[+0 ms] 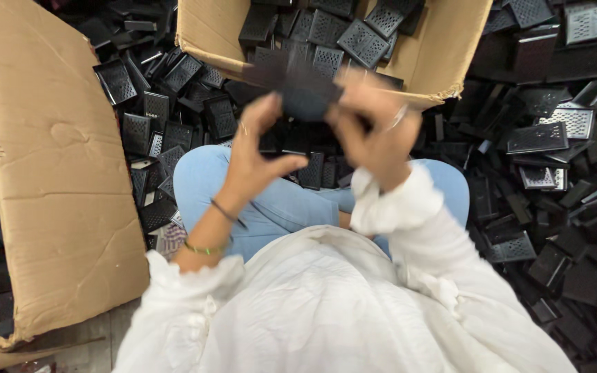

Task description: The person sits on the floor surrounded by small metal graters and repeatedly picks them up, turns them over, and places them into a cardboard box. The person handles the items one at a time, inspecting them briefly before depositing them into the box.

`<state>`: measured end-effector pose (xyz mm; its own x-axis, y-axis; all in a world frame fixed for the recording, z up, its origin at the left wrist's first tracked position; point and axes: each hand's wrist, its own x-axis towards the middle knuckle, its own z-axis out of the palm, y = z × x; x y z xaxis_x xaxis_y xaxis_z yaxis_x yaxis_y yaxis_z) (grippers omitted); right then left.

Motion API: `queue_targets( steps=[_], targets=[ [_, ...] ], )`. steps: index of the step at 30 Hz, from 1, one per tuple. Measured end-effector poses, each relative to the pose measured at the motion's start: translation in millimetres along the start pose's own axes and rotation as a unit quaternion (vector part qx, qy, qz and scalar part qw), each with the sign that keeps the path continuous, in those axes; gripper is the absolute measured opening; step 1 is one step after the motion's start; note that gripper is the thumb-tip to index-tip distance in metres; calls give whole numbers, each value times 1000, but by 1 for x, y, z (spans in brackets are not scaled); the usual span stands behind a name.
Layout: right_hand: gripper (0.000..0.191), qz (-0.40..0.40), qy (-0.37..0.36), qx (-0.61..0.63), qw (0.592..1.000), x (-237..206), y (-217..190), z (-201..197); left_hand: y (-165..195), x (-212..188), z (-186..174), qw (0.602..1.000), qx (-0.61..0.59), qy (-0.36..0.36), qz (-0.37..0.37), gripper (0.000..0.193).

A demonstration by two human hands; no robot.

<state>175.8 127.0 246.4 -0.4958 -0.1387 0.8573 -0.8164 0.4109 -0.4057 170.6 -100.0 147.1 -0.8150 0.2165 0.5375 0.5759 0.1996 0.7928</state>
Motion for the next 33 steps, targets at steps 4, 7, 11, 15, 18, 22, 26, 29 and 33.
queue_targets(
  steps=[4, 7, 11, 15, 18, 22, 26, 29, 33],
  targets=[
    [31, 24, 63, -176, 982, 47, 52, -35, -14, 70, -15, 937, 324, -9, 129, 106],
    [45, 19, 177, -141, 974, -7, 79, -67, -41, 110, -13, 899, 394, -31, 186, 82],
    [77, 256, 205, -94, 940, -112, 122, -65, -74, 139, -12, 903, 372, -63, 207, 46],
    [101, 389, 129, 57, 911, -136, 191, -37, -86, 166, -14, 892, 387, -46, 231, 41],
    [74, 232, 87, -153, 957, -89, 260, -28, -87, 187, -13, 887, 411, -44, 205, 49],
    [60, 313, -44, -72, 946, -22, 329, -25, -100, 207, -16, 855, 499, 35, 137, 60],
    [37, 267, -39, -181, 946, -6, 353, -50, -126, 206, -30, 849, 524, 53, 50, 63],
    [41, 246, -40, -370, 895, -15, 355, -69, -146, 209, -38, 855, 514, 60, 8, 62],
    [72, 442, -128, -361, 811, -49, 356, -59, -165, 220, -34, 841, 534, 83, 39, 64]
  ],
)
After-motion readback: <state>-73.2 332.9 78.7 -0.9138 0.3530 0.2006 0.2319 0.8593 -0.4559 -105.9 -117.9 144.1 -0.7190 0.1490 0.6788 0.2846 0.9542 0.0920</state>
